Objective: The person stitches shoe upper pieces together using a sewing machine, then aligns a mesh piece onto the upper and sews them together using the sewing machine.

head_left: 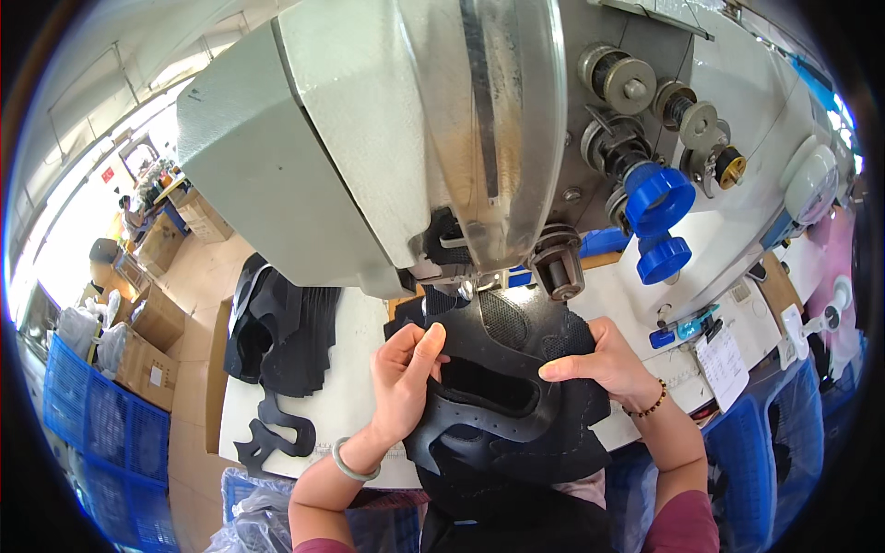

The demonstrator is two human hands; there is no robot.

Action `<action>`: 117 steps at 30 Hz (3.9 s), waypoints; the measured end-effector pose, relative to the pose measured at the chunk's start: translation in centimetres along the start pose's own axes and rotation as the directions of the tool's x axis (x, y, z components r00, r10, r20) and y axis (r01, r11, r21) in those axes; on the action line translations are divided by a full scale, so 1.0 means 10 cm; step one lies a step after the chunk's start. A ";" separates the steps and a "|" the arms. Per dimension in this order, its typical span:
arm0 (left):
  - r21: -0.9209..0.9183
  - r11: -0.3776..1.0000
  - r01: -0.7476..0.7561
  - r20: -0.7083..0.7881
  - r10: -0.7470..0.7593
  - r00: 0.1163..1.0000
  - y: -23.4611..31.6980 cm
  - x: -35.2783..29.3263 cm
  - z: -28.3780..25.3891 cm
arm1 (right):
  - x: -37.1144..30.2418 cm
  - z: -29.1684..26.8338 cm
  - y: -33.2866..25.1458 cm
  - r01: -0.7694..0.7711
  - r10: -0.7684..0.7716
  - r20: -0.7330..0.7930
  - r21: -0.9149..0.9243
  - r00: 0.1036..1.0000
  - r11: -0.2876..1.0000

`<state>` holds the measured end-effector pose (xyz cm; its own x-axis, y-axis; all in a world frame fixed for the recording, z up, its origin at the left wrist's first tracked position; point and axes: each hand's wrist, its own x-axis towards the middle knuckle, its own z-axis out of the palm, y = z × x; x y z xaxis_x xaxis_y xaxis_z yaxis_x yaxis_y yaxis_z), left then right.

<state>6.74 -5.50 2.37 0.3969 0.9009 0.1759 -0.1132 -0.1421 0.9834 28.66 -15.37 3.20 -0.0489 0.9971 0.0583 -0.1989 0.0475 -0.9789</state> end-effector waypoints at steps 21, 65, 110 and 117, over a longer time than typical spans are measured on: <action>0.098 0.994 -0.054 0.007 0.053 0.999 0.07 0.22 -0.03 | 0.17 0.07 -0.06 -0.029 0.040 -0.118 0.094 0.992 0.995; 0.534 0.147 -0.833 0.659 0.544 0.519 0.17 0.25 -0.15 | 0.22 0.56 0.44 0.265 -0.181 -0.297 0.270 0.937 0.926; 0.538 0.130 -0.833 0.656 0.556 0.511 0.30 0.23 -0.26 | 0.44 0.82 0.43 0.334 -0.265 -0.445 0.084 0.855 0.939; 0.554 0.113 -0.825 0.632 0.587 0.505 0.28 0.25 -0.23 | 0.46 0.78 0.42 0.330 -0.266 -0.421 0.084 0.867 0.940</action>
<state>5.36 -2.73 5.50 0.7100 0.1126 0.6951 0.1645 -0.9863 -0.0083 19.92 -11.07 0.88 0.4229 0.8768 0.2288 -0.2851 0.3685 -0.8849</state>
